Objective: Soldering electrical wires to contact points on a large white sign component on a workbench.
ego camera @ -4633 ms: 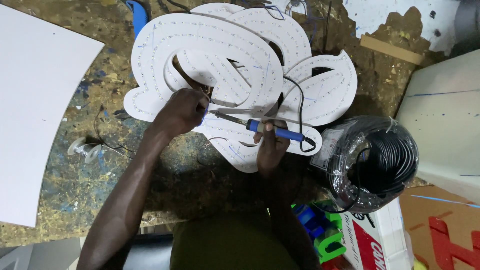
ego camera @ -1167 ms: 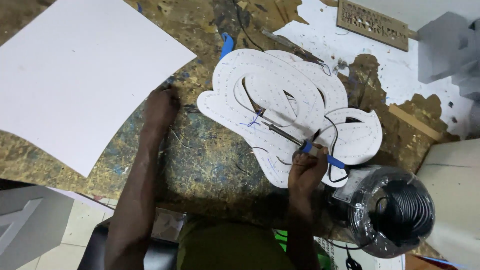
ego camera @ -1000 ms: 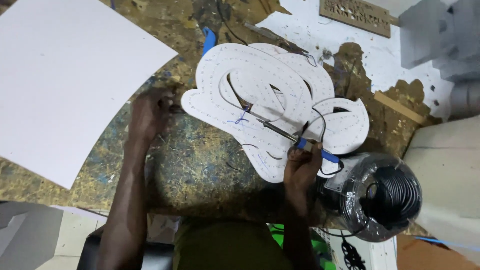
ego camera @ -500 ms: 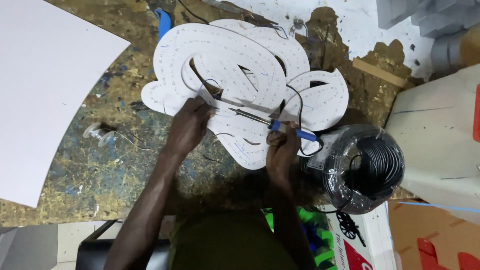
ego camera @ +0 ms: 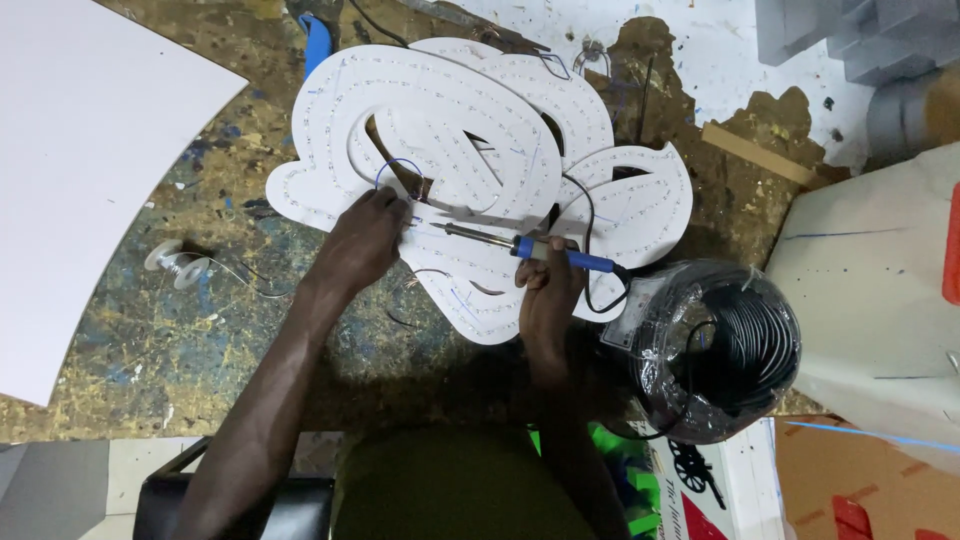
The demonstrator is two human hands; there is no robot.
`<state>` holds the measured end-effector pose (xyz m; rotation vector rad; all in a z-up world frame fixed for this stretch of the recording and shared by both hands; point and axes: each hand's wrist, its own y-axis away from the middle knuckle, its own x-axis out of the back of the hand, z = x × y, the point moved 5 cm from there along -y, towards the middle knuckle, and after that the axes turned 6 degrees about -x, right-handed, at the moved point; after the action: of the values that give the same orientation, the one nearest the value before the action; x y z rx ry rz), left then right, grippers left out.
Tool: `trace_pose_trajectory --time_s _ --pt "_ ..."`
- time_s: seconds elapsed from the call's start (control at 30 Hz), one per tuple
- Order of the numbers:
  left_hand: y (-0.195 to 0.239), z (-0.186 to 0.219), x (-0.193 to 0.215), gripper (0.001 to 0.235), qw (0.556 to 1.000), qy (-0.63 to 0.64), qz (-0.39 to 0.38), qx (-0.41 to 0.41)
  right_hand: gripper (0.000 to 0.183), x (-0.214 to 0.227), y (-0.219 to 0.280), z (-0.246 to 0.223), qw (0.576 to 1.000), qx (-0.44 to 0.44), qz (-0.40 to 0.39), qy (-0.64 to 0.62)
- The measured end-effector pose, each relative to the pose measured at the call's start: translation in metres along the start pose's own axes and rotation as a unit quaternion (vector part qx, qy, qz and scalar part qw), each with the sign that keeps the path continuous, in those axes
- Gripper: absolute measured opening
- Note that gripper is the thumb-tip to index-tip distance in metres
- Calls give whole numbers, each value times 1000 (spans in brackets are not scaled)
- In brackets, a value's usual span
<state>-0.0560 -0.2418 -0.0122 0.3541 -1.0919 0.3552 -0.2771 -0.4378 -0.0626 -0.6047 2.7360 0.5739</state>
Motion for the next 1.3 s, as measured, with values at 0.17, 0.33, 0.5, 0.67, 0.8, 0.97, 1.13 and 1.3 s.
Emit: trace_pose_trajectory --time_s 0.17,0.33,0.5,0.67,0.8,0.97,1.13,1.3 --pt "1 9 22 21 997 76 8 -2 19 0 -7 14 996 67 -28 44" --pt "2 25 47 19 998 64 1 -25 24 -11 1 10 990 109 -34 82" --pt "-1 34 61 18 993 -10 15 -120 29 -15 15 1 981 153 -60 102" --pt "-7 28 59 18 988 -3 19 -156 27 -10 9 9 978 168 -72 104" --pt "-13 14 46 18 985 26 11 -168 29 -12 8 11 977 179 -78 90" --pt "-18 4 35 21 988 40 -13 -148 30 -10 6 14 972 193 -85 103" --pt "-19 -1 29 18 989 40 -16 -139 30 -15 11 7 968 203 -89 122" --pt "-22 -4 27 17 991 43 -31 -122 30 -21 17 -1 965 205 -92 133"
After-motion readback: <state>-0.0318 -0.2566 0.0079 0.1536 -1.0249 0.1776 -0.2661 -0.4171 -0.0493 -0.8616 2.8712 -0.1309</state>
